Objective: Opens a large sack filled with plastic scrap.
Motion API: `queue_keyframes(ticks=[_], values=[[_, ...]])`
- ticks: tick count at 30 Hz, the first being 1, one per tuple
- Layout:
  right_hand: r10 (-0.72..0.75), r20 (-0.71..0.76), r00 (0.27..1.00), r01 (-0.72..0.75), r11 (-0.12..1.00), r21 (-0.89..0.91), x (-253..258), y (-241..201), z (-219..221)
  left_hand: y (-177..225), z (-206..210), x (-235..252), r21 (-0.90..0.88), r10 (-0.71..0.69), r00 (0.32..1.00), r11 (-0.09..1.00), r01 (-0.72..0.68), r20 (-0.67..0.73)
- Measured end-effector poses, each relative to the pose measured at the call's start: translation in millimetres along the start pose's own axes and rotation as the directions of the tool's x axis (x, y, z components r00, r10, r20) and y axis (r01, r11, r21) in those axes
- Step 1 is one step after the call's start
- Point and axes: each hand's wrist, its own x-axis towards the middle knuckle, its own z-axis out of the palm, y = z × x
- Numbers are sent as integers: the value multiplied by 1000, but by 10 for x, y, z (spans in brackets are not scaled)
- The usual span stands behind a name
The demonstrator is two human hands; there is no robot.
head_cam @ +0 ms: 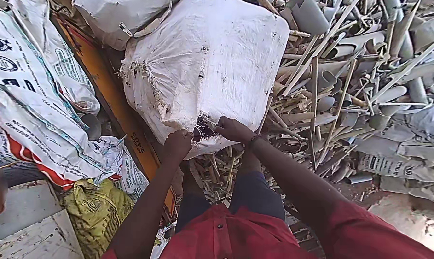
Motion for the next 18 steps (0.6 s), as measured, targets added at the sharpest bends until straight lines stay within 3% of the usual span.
queue_keyframes(ticks=[2,5,12,15,18], values=[[32,-40,999,-37,991,-132,56,-130,71,12,5,5,-6,-9,1000,1000,9,6],[-62,-73,995,36,947,-320,181,-193,133,23,24,2,-13,-18,1000,1000,18,14],[-278,-146,950,161,831,-533,533,-356,-173,91,22,32,71,-9,999,997,6,38],[-233,-124,965,112,785,-609,602,-140,-349,78,19,52,112,8,1000,994,-11,25],[-85,-192,978,-51,790,-611,470,308,-527,108,17,49,126,39,998,991,-44,42]])
